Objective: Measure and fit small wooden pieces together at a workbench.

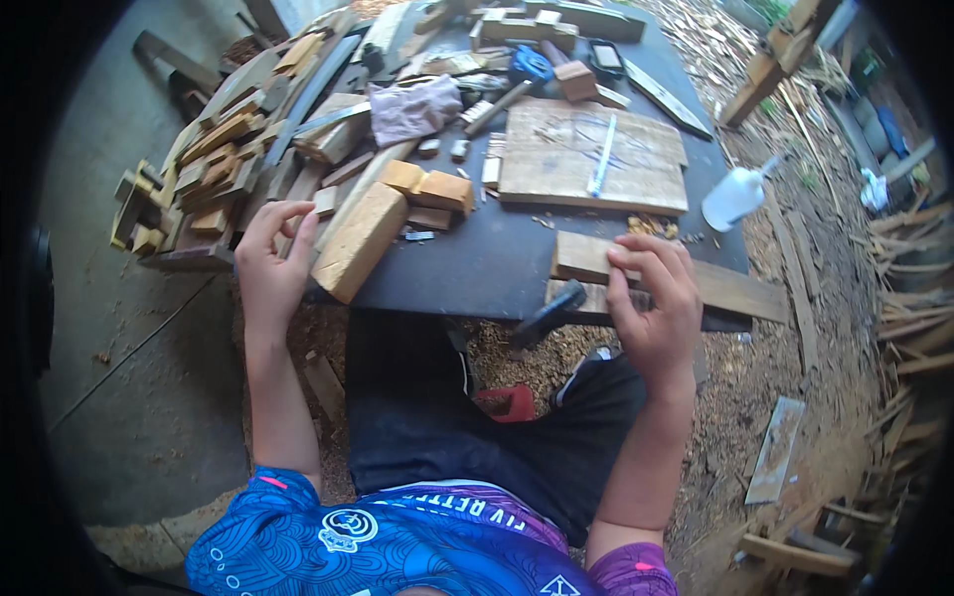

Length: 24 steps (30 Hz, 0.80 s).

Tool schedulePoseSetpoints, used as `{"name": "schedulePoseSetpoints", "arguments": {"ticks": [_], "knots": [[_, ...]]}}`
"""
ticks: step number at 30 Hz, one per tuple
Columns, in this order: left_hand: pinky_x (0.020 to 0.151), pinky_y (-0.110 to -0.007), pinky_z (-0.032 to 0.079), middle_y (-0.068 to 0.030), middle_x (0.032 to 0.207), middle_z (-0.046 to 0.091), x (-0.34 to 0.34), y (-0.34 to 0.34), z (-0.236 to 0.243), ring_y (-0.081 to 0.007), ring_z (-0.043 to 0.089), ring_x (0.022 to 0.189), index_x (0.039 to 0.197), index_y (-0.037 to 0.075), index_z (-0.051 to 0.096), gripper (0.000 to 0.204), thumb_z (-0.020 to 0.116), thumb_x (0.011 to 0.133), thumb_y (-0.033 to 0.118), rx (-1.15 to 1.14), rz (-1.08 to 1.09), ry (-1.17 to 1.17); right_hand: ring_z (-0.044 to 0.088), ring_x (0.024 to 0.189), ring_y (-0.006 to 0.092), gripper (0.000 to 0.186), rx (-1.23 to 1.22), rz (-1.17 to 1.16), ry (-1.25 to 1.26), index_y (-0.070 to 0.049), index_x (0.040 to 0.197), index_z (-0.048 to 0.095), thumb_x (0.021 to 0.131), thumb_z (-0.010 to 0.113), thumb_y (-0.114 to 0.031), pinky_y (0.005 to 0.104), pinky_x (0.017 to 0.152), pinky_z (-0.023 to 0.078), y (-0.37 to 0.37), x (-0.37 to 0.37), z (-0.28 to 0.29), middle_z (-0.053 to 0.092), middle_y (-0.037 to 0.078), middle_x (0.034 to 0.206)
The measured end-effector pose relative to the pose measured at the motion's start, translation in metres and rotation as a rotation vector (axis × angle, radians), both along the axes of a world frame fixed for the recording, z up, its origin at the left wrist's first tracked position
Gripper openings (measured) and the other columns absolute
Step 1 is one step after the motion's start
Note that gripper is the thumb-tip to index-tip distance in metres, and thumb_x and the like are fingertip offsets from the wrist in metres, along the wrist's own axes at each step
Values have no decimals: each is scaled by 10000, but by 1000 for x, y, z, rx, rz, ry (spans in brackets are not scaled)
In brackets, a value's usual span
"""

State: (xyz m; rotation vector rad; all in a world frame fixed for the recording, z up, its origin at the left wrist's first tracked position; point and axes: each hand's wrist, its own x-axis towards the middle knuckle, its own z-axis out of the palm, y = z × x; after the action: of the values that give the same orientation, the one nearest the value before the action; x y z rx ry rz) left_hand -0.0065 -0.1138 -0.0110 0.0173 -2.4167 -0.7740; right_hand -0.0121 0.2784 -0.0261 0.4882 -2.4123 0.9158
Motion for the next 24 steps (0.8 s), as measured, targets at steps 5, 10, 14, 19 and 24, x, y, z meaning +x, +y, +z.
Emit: {"name": "schedulePoseSetpoints", "arguments": {"ticks": [5,10,14,19,24], "knots": [[731,-323,525,-93,973,746,15,45,25,-181,628,740,1036,50,771,127,748,915,80,-9,-141,45,673,1036,315,116,-21,20,-4,-39,969,743,866,714,-83,404,925,528,0,-5,-5,736,104,1094],[739,-362,499,-66,962,762,-2,57,18,-226,689,823,995,86,797,102,761,900,75,-103,-338,32,667,1042,306,127,-35,9,-35,-38,983,744,871,710,-87,404,919,528,4,-1,-2,733,97,1104],[860,-377,417,23,959,768,-2,61,6,-210,646,957,960,138,812,105,787,859,124,-364,-275,-41,665,1040,306,138,-34,-4,-47,-40,993,744,865,713,-81,406,917,528,5,1,-3,733,94,1106],[896,-398,386,18,944,763,1,64,-1,-231,586,998,979,146,815,113,788,870,155,-529,-292,-91,663,1035,315,149,-31,26,-8,-49,996,742,851,714,-65,410,926,526,4,0,-6,730,97,1099],[893,-410,410,14,981,729,-3,69,-3,-259,564,1018,1073,149,791,193,768,882,142,-545,-286,-98,664,1078,326,115,-14,23,-6,-63,973,708,864,689,-93,434,956,519,6,0,-1,727,93,1085]]}}
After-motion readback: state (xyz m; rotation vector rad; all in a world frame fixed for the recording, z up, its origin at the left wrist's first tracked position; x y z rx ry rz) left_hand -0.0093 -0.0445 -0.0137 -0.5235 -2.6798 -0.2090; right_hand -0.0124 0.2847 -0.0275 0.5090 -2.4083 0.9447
